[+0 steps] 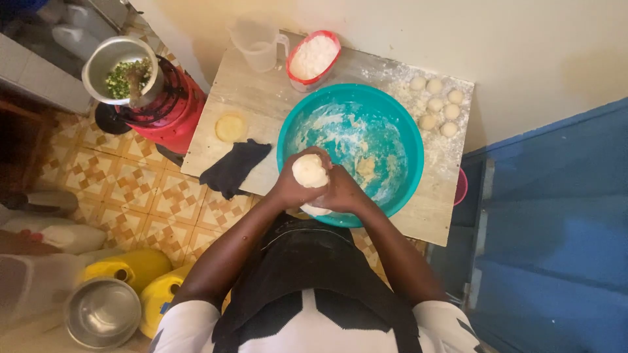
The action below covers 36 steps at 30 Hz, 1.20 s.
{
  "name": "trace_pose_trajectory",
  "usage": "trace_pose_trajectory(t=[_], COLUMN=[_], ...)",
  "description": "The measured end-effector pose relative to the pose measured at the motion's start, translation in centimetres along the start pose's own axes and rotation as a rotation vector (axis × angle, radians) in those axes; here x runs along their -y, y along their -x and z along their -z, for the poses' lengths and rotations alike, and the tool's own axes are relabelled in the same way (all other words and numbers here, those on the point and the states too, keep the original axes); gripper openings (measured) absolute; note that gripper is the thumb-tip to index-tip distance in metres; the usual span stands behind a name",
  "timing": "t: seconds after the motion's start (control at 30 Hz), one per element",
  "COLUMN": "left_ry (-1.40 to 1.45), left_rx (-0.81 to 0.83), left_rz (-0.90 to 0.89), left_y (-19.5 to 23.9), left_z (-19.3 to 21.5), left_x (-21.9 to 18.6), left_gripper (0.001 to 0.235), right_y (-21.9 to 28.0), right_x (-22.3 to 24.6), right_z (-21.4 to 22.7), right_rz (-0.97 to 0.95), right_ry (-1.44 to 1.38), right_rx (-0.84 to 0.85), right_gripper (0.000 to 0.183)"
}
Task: The person kneads dough in a teal bowl, shapes it into small balls, and places them on a floured surface. They then stir a pot of chopped green vegetables on a portable stove and add seasoning from a shaker.
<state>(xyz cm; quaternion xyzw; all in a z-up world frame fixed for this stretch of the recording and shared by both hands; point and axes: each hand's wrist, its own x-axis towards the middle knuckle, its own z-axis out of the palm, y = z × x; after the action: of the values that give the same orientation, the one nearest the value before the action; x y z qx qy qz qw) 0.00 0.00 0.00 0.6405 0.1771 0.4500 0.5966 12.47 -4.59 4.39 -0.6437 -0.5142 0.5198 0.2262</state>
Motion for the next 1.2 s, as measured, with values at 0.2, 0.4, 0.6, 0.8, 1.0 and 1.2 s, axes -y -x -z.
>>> trace_pose_trajectory(t=[0.2,0.4,0.6,0.8,1.0,1.2], left_ry=[-0.137,-0.174,-0.286,-0.085,0.002,-0.380], left_rx=[-0.087,-0.150,-0.150,-0.164,-0.216,-0.307], left_rz=[-0.010,-0.042,0.083,0.044,-0.004,-0.334], left_y=[0.2,0.7,0.9,-2.1,-3.3,-4.8], left_z=[-0.6,-0.6,-1.6,-2.1,-1.1,3.0], left_x=[0.2,1.0,0.6,-4.9,-5.7,-12.6], left_gripper=[0.015,0.015,0.017,0.044,0.018,0.040], right_y=[0.2,0.2,-0.2,-2.1,-3.6,-2.0], right_x=[-0.6,-1.2,-2.9,-5.6,-7.2,-3.4], right_z=[0.1,0.1,-0.1,1.1,2.6,5.2], right_rz=[0.216,0.268,0.179,0.361,0.122,-0.113], right_ry=[-0.016,0.026,0.210,0.116,0.117,0.155], right_rx=[0.000,0.036,-0.048,-0.227,-0.240,-0.222], right_gripper=[0.058,0.059,0.066,0.039,0.062,0.061])
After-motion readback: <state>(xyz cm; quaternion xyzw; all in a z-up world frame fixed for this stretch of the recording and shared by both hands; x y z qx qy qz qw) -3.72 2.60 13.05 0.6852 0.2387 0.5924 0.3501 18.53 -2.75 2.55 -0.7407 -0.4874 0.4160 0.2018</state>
